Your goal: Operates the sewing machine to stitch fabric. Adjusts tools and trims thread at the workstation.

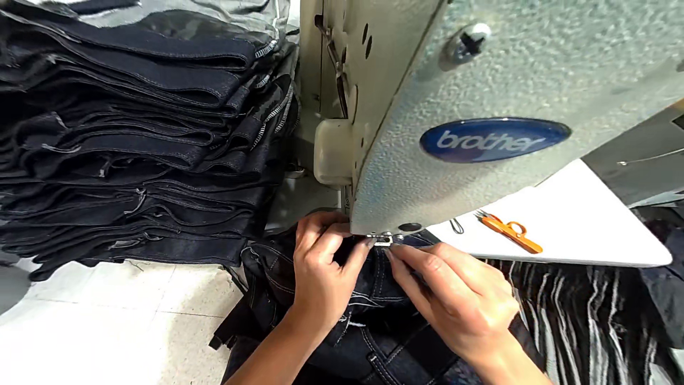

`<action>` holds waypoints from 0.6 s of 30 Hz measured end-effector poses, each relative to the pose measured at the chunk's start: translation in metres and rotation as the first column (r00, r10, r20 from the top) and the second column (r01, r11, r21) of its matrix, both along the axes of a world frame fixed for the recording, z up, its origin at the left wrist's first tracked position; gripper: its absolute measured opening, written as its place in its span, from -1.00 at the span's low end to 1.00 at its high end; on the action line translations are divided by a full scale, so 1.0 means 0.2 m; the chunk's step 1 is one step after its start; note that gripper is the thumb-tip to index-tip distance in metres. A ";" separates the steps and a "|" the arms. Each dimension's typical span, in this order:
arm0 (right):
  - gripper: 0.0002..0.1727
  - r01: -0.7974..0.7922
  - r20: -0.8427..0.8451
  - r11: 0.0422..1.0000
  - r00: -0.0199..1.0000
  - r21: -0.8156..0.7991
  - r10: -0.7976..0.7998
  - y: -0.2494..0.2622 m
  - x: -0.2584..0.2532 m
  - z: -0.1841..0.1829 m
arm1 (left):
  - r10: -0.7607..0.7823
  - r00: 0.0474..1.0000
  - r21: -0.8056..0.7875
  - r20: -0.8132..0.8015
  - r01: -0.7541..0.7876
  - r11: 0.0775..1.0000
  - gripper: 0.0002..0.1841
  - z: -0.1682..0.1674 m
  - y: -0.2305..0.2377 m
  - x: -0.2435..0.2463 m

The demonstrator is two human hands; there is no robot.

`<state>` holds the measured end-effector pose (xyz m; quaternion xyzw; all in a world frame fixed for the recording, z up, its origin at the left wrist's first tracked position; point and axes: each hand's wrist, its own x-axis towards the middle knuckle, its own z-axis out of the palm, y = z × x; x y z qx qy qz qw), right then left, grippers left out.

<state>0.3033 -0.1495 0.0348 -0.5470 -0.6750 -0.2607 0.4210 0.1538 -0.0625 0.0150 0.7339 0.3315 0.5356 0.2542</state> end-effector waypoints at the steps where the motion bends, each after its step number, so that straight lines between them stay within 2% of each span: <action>1: -0.90 0.000 0.002 1.000 1.000 0.000 0.000 0.00 0.00 0.00 | 0.004 1.000 0.006 -0.003 -0.004 1.000 -0.87 0.00 0.00 0.00; 12: -0.87 0.011 0.001 1.000 1.000 -0.011 -0.011 0.04 0.02 -0.02 | 0.085 0.995 0.042 -0.044 -0.083 0.996 -0.88 0.00 -0.01 0.03; 18: -0.86 0.010 -0.040 1.000 0.999 -0.013 -0.010 0.05 0.02 -0.03 | 0.174 0.981 0.157 -0.086 -0.159 0.975 -0.85 0.01 -0.01 0.06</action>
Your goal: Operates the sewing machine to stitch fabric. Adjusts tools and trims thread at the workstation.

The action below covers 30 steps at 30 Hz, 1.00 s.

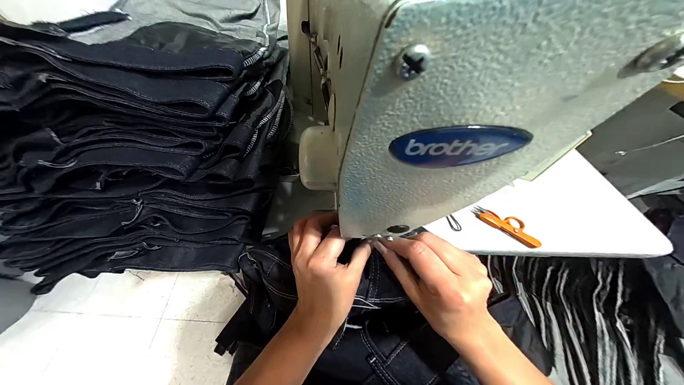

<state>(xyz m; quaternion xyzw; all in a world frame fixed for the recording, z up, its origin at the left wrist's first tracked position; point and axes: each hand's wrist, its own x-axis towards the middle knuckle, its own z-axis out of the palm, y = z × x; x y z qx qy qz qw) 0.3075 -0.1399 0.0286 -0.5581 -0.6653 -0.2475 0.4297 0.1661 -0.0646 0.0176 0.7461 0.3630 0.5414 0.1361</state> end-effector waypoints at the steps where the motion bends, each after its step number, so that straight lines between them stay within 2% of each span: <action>1: -0.86 -0.008 -0.008 1.000 1.000 0.001 0.008 0.00 0.00 0.00 | 0.007 1.000 0.003 -0.004 -0.007 1.000 -0.86 0.00 0.00 0.00; 6: -0.80 -0.017 -0.019 0.998 1.000 -0.062 0.015 0.00 0.03 0.02 | -0.030 0.998 0.010 -0.058 0.030 0.999 -0.86 0.01 0.00 -0.02; 9: -0.58 -0.005 0.027 0.981 1.000 -0.194 0.011 -0.10 0.05 0.07 | -0.095 0.978 0.060 -0.184 0.107 0.992 -0.84 0.02 -0.02 -0.16; 11: -0.62 -0.103 0.010 0.966 0.994 -0.239 0.108 -0.21 0.03 0.09 | -0.187 0.948 0.081 -0.259 0.214 0.973 -0.86 0.06 -0.09 -0.30; 12: -0.68 -0.205 -0.038 0.939 0.979 -0.278 0.202 -0.26 -0.01 0.11 | -0.268 0.925 0.059 -0.269 0.294 0.954 -0.88 0.09 -0.15 -0.36; 13: -0.71 -0.347 -0.131 0.881 0.938 -0.322 0.322 -0.31 -0.05 0.12 | -0.355 0.895 0.029 -0.271 0.376 0.926 -0.90 0.12 -0.20 -0.41; 15: -0.72 -0.616 -0.360 0.711 0.783 -0.340 0.507 -0.37 -0.10 0.12 | -0.482 0.828 0.038 -0.285 0.513 0.858 -0.91 0.19 -0.26 -0.47; 17: -0.76 -0.733 -0.507 0.608 0.666 -0.306 0.547 -0.39 -0.11 0.11 | -0.548 0.773 0.048 -0.320 0.591 0.805 -0.95 0.24 -0.26 -0.49; 19: -0.81 -0.769 -0.631 0.592 0.588 -0.242 0.506 -0.41 -0.10 0.12 | -0.573 0.746 0.026 -0.338 0.616 0.787 -0.97 0.26 -0.26 -0.49; 21: -0.83 -0.736 -0.687 0.638 0.585 -0.227 0.431 -0.44 -0.08 0.12 | -0.573 0.743 0.022 -0.345 0.617 0.787 -0.97 0.25 -0.26 -0.46; 23: -0.85 -0.664 -0.638 0.703 0.662 -0.257 0.392 -0.45 -0.05 0.09 | -0.547 0.751 0.033 -0.370 0.600 0.800 -0.96 0.22 -0.25 -0.40; 25: -0.86 -0.499 -0.429 0.814 0.831 -0.296 0.354 -0.45 0.01 0.04 | -0.470 0.776 0.079 -0.421 0.547 0.833 -0.94 0.18 -0.24 -0.35; 27: -0.86 -0.250 -0.116 0.927 0.967 -0.281 0.225 -0.42 0.07 -0.01 | -0.384 0.803 0.125 -0.456 0.484 0.866 -0.93 0.15 -0.21 -0.32; 28: -0.85 -0.157 -0.029 0.956 0.988 -0.248 0.154 -0.39 0.10 -0.02 | -0.355 0.814 0.137 -0.459 0.460 0.877 -0.92 0.13 -0.20 -0.33; 30: -0.84 -0.032 0.036 0.986 0.999 -0.164 0.038 -0.32 0.11 -0.02 | -0.337 0.820 0.123 -0.462 0.436 0.892 -0.88 0.12 -0.19 -0.35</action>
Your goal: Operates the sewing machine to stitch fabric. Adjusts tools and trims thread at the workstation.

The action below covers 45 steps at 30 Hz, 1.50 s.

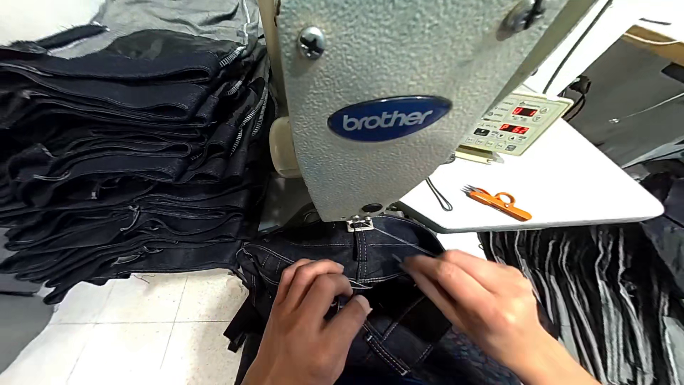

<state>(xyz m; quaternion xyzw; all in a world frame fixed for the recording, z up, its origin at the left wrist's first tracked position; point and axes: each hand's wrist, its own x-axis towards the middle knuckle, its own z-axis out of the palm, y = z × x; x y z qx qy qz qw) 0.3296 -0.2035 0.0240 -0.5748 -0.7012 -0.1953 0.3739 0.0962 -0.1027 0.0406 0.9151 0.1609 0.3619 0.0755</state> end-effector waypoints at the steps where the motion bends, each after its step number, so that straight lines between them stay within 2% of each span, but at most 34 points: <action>1: -0.83 0.038 -0.003 0.999 0.999 0.040 -0.037 0.04 -0.01 0.00 | 0.008 1.000 -0.013 -0.009 -0.008 1.000 -0.86 0.00 0.00 -0.02; 3: -0.84 0.070 -0.053 0.995 0.996 0.074 -0.066 0.13 -0.06 0.00 | 0.021 0.999 -0.037 -0.032 -0.023 0.999 -0.85 -0.01 0.00 -0.06; 9: -0.87 0.037 -0.183 0.991 0.983 0.131 -0.013 0.30 -0.17 -0.05 | 0.053 0.990 -0.102 -0.134 -0.066 0.993 -0.83 -0.04 0.00 -0.21; 17: -0.86 0.077 -0.191 0.996 0.979 0.047 -0.067 0.31 -0.18 -0.02 | 0.007 0.975 -0.151 -0.221 -0.041 0.988 -0.82 -0.09 0.00 -0.26; 41: -0.87 0.098 -0.186 0.994 0.979 0.045 -0.088 0.33 -0.17 -0.02 | -0.045 0.973 -0.183 -0.227 0.003 0.983 -0.81 -0.12 -0.02 -0.22; 45: -0.84 0.124 -0.184 0.992 0.975 -0.002 -0.122 0.32 -0.17 -0.01 | -0.053 0.972 -0.186 -0.229 0.010 0.983 -0.81 -0.12 -0.01 -0.22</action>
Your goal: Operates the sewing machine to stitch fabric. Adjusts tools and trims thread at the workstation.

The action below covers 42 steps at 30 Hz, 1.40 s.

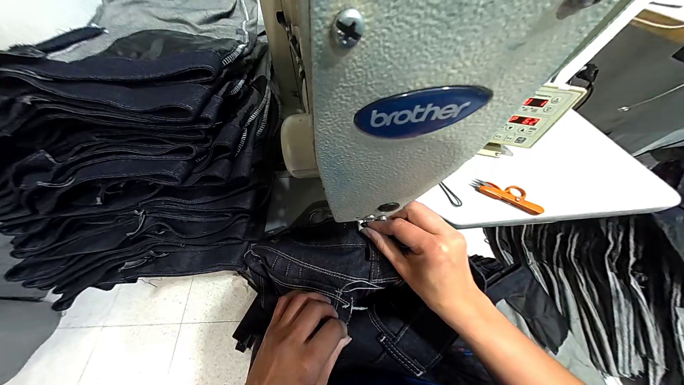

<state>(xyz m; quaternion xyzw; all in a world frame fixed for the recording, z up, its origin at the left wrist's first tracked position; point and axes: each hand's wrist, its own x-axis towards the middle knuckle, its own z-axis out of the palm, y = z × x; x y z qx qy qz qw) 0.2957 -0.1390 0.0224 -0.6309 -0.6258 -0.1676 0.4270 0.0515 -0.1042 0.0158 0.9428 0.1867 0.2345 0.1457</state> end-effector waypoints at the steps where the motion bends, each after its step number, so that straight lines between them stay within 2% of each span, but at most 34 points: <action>1: -0.82 0.006 -0.004 1.000 1.000 -0.017 -0.006 0.00 0.00 0.00 | -0.001 1.000 -0.002 0.001 0.001 1.000 -0.81 0.00 0.00 0.00; 4: -0.77 -0.006 -0.091 0.997 0.996 -0.080 -0.001 -0.02 0.02 0.01 | -0.008 0.999 -0.017 0.042 0.008 1.000 -0.81 0.01 0.02 0.02; 9: -0.79 -0.163 -0.435 0.956 0.899 -0.245 0.042 -0.03 0.03 0.03 | 0.107 0.962 -0.081 0.251 -0.089 0.993 -0.79 0.03 0.11 0.16; 12: -0.79 -0.207 -0.506 0.942 0.861 -0.263 0.048 -0.02 0.04 0.04 | 0.170 0.952 -0.038 0.254 -0.166 0.985 -0.83 0.07 0.17 0.26; 15: -0.77 -0.242 -0.556 0.934 0.829 -0.263 0.058 -0.03 0.05 0.04 | 0.142 0.954 -0.018 0.266 -0.143 0.990 -0.84 0.08 0.18 0.31; 17: -0.76 -0.216 -0.532 0.946 0.845 -0.243 0.056 -0.05 0.05 0.02 | 0.137 0.955 -0.020 0.262 -0.137 0.990 -0.84 0.07 0.17 0.32; 21: -0.73 -0.068 -0.309 0.981 0.951 -0.180 0.009 -0.10 0.06 -0.02 | 0.180 0.953 -0.028 0.243 -0.178 0.984 -0.83 0.06 0.17 0.29; 24: -0.71 -0.077 -0.250 0.979 0.968 -0.188 0.028 -0.09 0.05 -0.02 | 0.220 0.944 -0.046 0.245 -0.215 0.975 -0.83 0.06 0.19 0.28; 28: -0.67 -0.128 -0.303 0.972 0.951 -0.199 0.063 -0.04 0.03 -0.01 | 0.265 0.909 -0.004 0.321 -0.279 0.960 -0.84 0.07 0.20 0.31; 31: -0.66 -0.127 -0.337 0.967 0.940 -0.219 0.047 -0.03 0.02 0.01 | 0.270 0.885 0.109 0.380 -0.333 0.937 -0.84 0.06 0.23 0.37; 35: -0.67 -0.124 -0.352 0.968 0.935 -0.217 0.041 -0.02 0.02 0.01 | 0.219 0.890 0.210 0.400 -0.321 0.924 -0.84 0.02 0.25 0.44; 40: -0.70 -0.152 -0.376 0.966 0.924 -0.209 0.064 -0.04 0.03 0.01 | 0.210 0.884 0.373 0.418 -0.378 0.847 -0.84 0.01 0.25 0.49; 42: -0.74 -0.167 -0.392 0.971 0.916 -0.171 0.089 -0.06 0.07 0.02 | 0.248 0.871 0.320 0.424 -0.400 0.859 -0.77 0.02 0.24 0.46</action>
